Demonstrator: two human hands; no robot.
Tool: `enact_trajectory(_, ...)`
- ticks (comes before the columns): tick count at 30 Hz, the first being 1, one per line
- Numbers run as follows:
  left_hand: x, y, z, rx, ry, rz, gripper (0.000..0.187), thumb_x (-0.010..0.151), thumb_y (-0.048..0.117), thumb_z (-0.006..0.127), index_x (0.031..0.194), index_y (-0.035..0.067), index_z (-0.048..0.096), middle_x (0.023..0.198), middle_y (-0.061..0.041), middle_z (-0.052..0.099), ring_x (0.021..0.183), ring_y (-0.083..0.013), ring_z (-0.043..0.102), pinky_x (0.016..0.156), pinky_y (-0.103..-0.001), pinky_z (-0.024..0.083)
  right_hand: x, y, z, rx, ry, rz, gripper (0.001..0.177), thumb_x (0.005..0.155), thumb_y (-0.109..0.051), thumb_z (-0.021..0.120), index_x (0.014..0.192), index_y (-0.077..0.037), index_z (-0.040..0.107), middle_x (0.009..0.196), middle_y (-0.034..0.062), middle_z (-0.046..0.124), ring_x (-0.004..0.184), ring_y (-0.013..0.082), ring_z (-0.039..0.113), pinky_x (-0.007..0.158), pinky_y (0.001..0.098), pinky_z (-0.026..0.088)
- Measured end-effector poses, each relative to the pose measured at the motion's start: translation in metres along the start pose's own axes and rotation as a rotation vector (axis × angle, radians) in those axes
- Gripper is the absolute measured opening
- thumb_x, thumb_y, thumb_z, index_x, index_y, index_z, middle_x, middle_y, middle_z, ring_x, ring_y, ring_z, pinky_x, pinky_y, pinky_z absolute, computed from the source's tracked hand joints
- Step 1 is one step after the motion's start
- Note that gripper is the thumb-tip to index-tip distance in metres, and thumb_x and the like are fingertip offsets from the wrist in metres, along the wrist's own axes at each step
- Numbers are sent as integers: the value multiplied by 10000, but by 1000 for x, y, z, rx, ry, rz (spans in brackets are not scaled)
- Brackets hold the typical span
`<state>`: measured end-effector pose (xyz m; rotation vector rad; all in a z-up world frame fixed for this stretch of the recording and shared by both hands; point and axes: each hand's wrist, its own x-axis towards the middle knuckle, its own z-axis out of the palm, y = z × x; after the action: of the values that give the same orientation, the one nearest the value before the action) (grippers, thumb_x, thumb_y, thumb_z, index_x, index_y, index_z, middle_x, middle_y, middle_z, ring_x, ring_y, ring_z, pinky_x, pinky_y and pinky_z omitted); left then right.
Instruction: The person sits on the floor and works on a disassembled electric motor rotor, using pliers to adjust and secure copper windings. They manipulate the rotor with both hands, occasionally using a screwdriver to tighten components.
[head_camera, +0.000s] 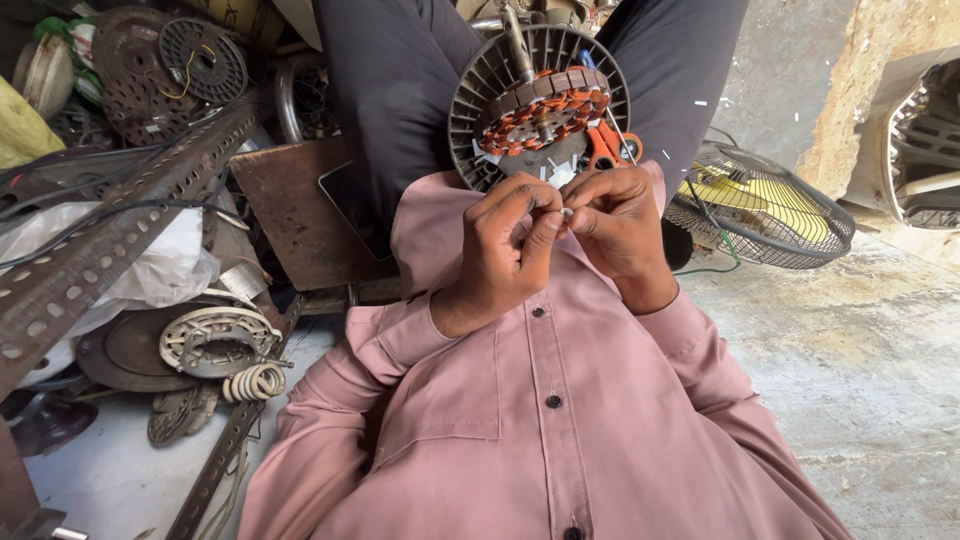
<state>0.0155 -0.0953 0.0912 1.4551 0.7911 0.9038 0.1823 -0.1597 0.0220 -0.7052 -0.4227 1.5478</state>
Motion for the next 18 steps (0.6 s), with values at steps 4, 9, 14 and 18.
enact_trajectory(4, 2, 3, 0, 27, -7, 4, 101, 1033, 15, 613, 966, -53, 582, 916, -116, 624, 749, -169, 670, 672, -276, 556, -2, 0, 2, -7, 19, -16, 147, 911, -58, 831, 966, 34, 730, 931, 153, 730, 816, 203, 714, 764, 308, 595)
enact_trajectory(9, 2, 1, -1, 116, 6, 93, 80, 1018, 19, 657, 980, -30, 607, 919, -117, 649, 778, -220, 667, 715, -310, 544, -4, -2, 8, -121, 37, -62, 154, 927, -52, 824, 963, 35, 703, 950, 139, 711, 832, 193, 701, 776, 302, 581)
enact_trajectory(14, 1, -5, -6, 79, -57, 61, 83, 1018, 33, 660, 993, -24, 605, 923, -118, 642, 797, -217, 663, 730, -305, 537, -6, -6, 15, -214, 47, -69, 171, 953, -79, 800, 986, 40, 681, 961, 109, 696, 827, 151, 665, 740, 265, 550)
enact_trajectory(18, 0, -7, -8, 94, -86, -97, 92, 982, 30, 663, 950, -39, 612, 880, -134, 619, 669, -213, 547, 627, -305, 439, -3, -3, 13, -314, 53, -99, 165, 955, -79, 792, 989, 45, 688, 952, 105, 696, 792, 130, 657, 710, 247, 541)
